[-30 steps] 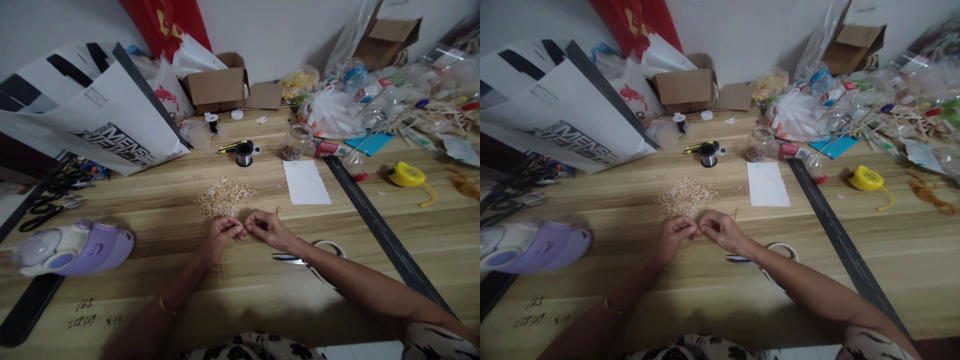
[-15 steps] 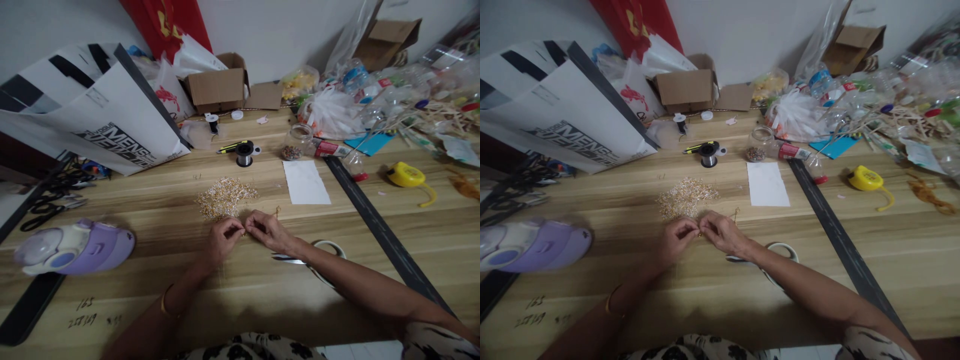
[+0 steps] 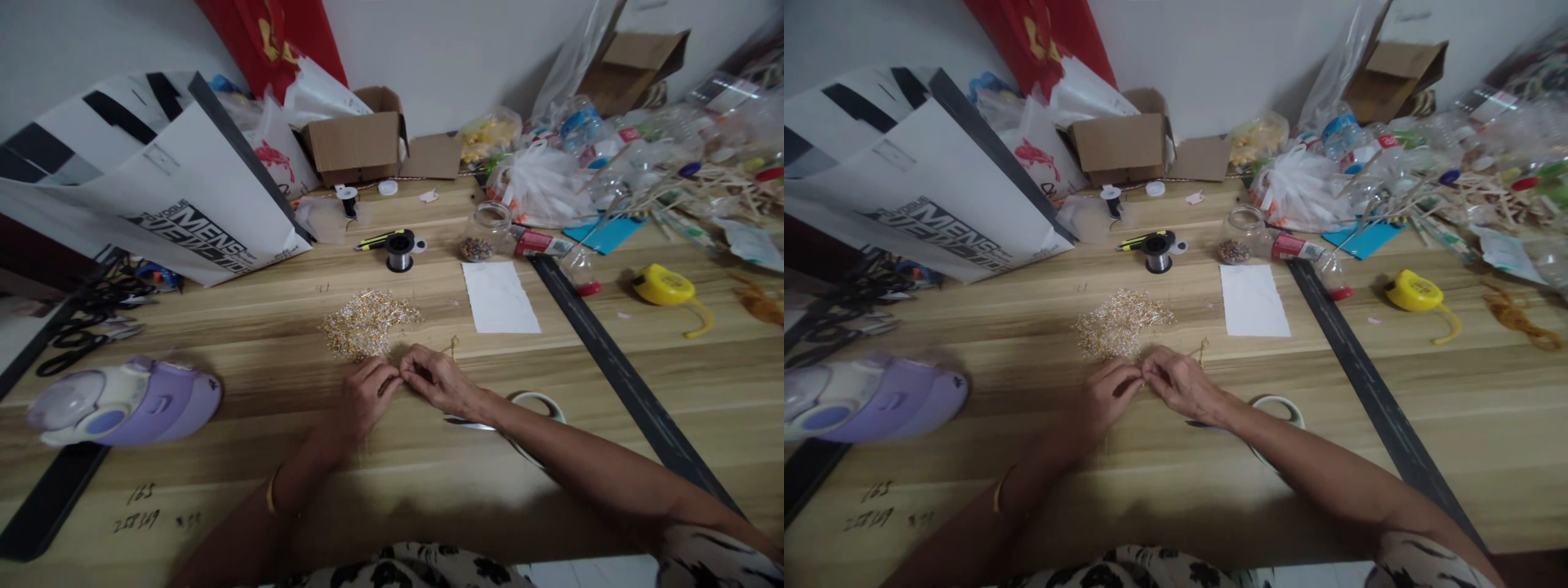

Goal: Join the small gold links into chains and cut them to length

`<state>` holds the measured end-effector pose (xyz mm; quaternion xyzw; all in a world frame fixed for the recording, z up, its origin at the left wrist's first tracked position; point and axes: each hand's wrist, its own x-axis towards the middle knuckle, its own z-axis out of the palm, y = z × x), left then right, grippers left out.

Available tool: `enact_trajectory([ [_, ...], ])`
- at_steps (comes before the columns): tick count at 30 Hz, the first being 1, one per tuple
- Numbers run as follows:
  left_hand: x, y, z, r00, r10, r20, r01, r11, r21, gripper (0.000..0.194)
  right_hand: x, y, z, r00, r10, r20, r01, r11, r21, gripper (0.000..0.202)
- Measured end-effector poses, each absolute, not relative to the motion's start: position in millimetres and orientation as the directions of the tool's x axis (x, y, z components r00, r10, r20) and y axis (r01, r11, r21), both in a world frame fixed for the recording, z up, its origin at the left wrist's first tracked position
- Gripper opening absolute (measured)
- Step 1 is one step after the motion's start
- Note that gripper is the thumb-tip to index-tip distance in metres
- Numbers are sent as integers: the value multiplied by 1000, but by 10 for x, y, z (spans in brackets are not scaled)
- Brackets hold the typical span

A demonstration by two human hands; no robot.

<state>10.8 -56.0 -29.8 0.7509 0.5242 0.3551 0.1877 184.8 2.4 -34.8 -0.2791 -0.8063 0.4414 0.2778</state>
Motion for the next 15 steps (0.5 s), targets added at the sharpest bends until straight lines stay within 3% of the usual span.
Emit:
enact_trajectory([
  [8,122,-559,-359,166,924,345,684,-360,634,12,1842,12,-337,-684,703,194,208,443,-872,5],
  [15,133,-543,-335,97,959,266,633,-266,727,12,1842,8,-354,-688,698,200,198,446,-873,6],
])
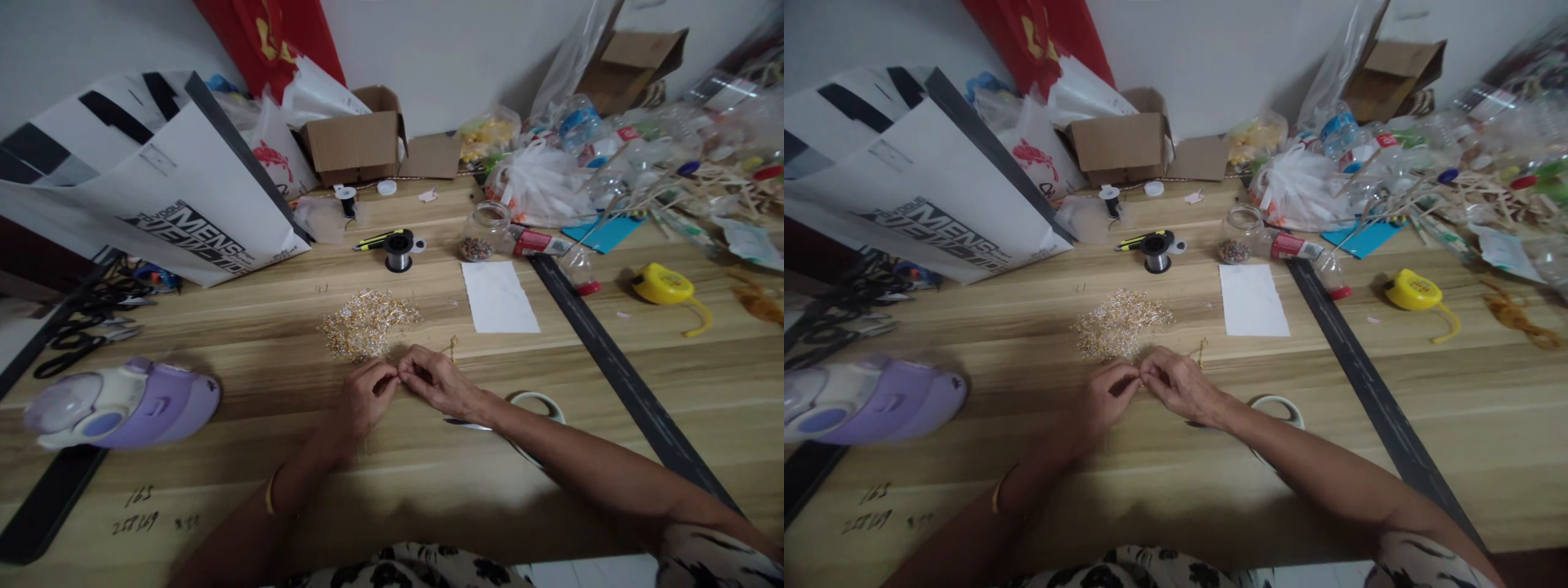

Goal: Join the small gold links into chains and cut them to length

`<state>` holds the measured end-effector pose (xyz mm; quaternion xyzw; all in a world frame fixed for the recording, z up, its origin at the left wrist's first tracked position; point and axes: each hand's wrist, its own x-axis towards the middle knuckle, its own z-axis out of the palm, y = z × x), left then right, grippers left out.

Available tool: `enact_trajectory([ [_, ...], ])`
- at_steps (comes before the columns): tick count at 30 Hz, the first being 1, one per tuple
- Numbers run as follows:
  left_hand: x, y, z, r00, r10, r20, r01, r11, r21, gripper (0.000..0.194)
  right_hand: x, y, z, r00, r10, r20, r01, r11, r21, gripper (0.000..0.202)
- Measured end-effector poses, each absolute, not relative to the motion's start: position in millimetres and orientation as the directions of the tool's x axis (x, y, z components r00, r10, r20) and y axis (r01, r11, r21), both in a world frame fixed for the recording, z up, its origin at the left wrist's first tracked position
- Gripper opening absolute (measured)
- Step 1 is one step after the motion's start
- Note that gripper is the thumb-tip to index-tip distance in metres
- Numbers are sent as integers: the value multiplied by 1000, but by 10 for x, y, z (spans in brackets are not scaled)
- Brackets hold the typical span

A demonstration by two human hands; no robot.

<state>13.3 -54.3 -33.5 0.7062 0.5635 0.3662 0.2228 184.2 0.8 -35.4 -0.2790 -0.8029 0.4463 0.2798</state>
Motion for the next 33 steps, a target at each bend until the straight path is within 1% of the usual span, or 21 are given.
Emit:
enact_trajectory([
  [3,130,-526,-305,53,980,194,558,-190,808,11,1843,13,-355,-691,693,205,196,453,-870,5],
  [6,128,-512,-287,9,992,126,470,-116,875,10,1850,22,-346,-650,704,286,192,517,-834,8],
  [9,122,-501,-303,-38,995,95,420,-71,905,12,1859,13,-329,-604,687,404,181,612,-770,18],
  [12,107,-494,-332,-44,995,91,413,-65,908,11,1859,-23,-319,-621,636,457,170,679,-714,25],
  [17,88,-496,-352,-20,996,84,414,-69,908,11,1844,-57,-354,-720,550,422,151,719,-679,27],
  [20,97,-500,-338,-28,996,89,416,-70,907,11,1845,-38,-392,-744,527,410,155,733,-662,24],
  [24,110,-502,-296,-9,997,72,412,-62,909,11,1853,-8,-416,-736,553,390,202,730,-653,17],
  [29,95,-494,-303,-8,999,51,398,-44,916,12,1853,-8,-375,-718,578,388,190,699,-690,10],
  [33,77,-489,-339,1,999,44,387,-41,921,12,1849,-20,-336,-714,588,380,199,691,-695,5],
])
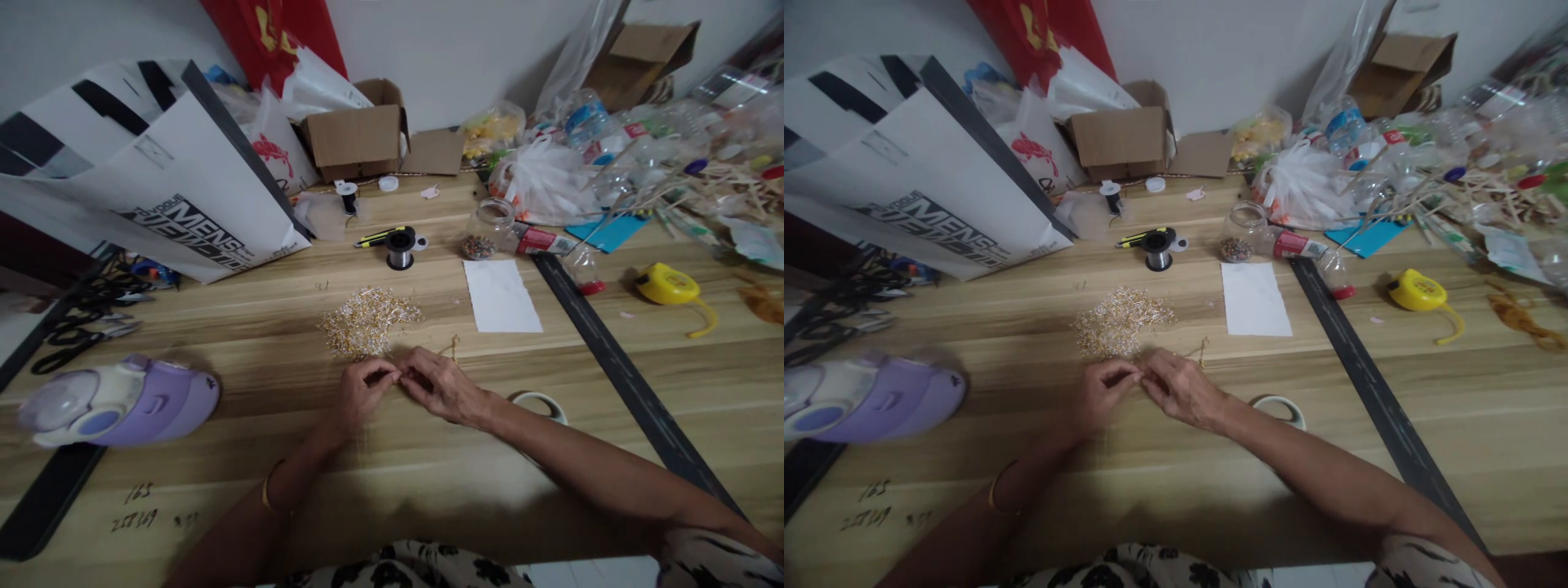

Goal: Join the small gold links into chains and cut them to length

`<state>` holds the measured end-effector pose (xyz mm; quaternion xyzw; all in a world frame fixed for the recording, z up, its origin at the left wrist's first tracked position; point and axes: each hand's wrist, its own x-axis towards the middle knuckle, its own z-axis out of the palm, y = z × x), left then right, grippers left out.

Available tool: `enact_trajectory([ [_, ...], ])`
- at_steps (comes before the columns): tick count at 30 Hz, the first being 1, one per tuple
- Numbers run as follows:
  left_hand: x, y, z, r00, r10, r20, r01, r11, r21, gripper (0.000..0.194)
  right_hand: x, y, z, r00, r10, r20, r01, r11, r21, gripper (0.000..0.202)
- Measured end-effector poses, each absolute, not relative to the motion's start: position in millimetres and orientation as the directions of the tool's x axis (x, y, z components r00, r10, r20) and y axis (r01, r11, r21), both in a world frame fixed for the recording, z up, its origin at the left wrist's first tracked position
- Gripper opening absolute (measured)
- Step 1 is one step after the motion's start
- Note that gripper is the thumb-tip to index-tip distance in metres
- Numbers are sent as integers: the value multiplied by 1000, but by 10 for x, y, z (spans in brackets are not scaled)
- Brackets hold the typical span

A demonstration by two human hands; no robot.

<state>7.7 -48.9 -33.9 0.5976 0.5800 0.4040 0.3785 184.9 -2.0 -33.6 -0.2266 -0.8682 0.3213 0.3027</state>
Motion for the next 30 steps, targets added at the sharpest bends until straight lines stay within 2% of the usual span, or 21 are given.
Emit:
enact_trajectory([
  [6,62,-491,-357,11,999,41,399,-42,916,13,1849,0,-348,-707,576,412,160,696,-700,5],
  [21,65,-481,-321,37,998,56,439,-67,896,15,1851,1,-355,-707,587,395,198,700,-686,7],
  [30,80,-493,-333,31,999,42,430,-51,902,17,1858,-7,-365,-714,570,407,240,744,-623,11],
])
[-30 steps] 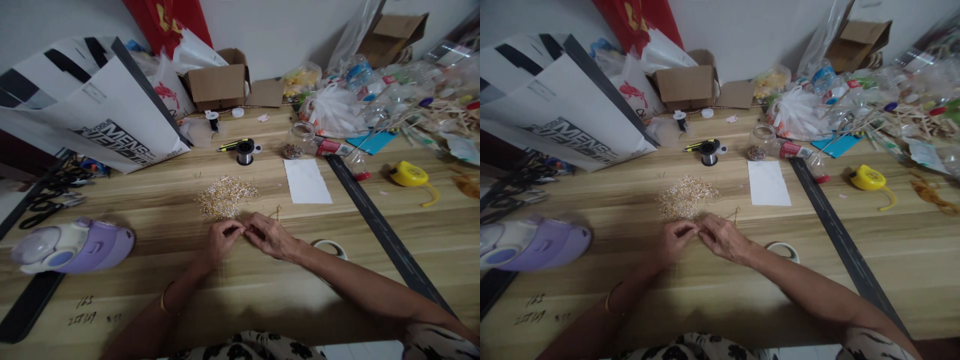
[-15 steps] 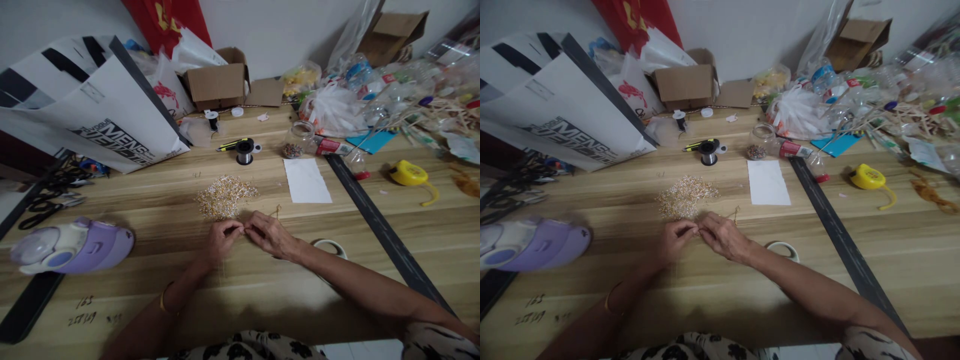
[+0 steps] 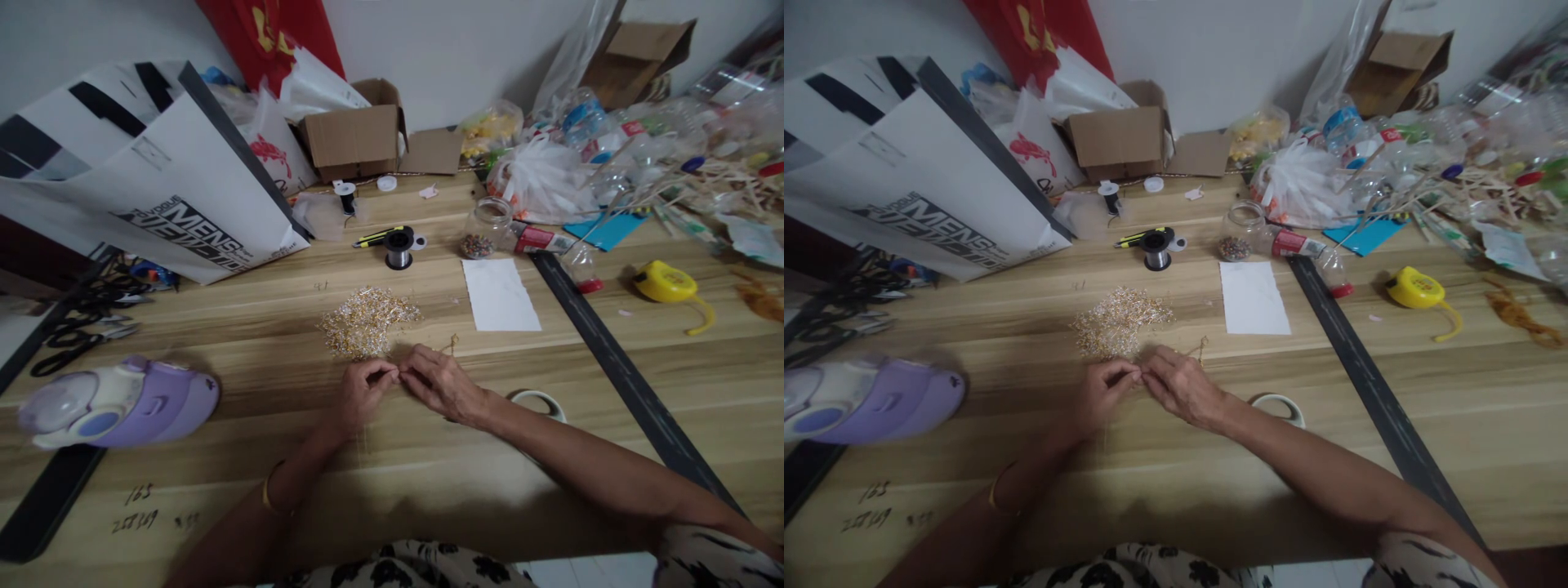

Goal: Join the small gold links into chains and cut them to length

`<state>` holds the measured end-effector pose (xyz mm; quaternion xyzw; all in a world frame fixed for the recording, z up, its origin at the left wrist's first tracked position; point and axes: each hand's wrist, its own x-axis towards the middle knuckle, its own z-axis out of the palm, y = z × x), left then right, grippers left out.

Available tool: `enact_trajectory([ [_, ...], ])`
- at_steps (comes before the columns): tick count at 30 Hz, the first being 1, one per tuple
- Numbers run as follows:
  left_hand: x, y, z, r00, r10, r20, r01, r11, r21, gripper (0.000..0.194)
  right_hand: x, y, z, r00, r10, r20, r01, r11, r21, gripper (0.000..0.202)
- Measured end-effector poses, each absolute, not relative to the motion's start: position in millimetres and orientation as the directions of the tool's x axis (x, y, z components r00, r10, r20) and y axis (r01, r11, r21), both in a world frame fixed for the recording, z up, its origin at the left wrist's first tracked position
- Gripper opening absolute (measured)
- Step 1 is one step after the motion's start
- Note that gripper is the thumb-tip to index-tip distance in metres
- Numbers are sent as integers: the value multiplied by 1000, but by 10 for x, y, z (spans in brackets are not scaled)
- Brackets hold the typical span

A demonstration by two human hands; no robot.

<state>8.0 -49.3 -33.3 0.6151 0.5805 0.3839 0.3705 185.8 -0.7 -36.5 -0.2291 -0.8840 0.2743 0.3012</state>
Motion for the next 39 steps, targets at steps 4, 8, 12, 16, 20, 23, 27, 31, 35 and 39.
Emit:
enact_trajectory([
  [4,90,-499,-319,22,1000,18,426,-26,904,18,1864,-9,-367,-725,553,411,254,769,-587,14],
  [8,95,-497,-317,25,999,25,433,-33,901,19,1867,-7,-381,-740,539,401,281,791,-544,16],
  [12,92,-497,-347,32,999,35,441,-46,896,19,1862,-5,-371,-735,546,401,286,787,-547,15],
  [16,105,-504,-353,21,998,57,445,-60,893,16,1857,6,-337,-728,566,387,248,744,-621,13],
  [20,128,-509,-325,16,999,51,432,-53,900,11,1855,16,-318,-721,595,354,227,686,-692,10],
  [23,140,-506,-318,11,999,49,430,-49,902,9,1852,18,-322,-706,625,334,215,638,-740,9],
  [27,147,-500,-346,-7,998,64,432,-55,900,8,1851,18,-333,-690,658,302,204,577,-791,7],
  [31,148,-497,-378,-10,995,99,453,-83,887,8,1854,18,-339,-681,689,249,220,517,-827,6],
  [35,154,-497,-373,-9,994,112,467,-95,879,7,1854,18,-345,-675,710,201,239,468,-851,6],
  [39,171,-501,-356,-21,993,114,461,-92,883,6,1847,16,-342,-667,719,196,224,444,-867,5],
])
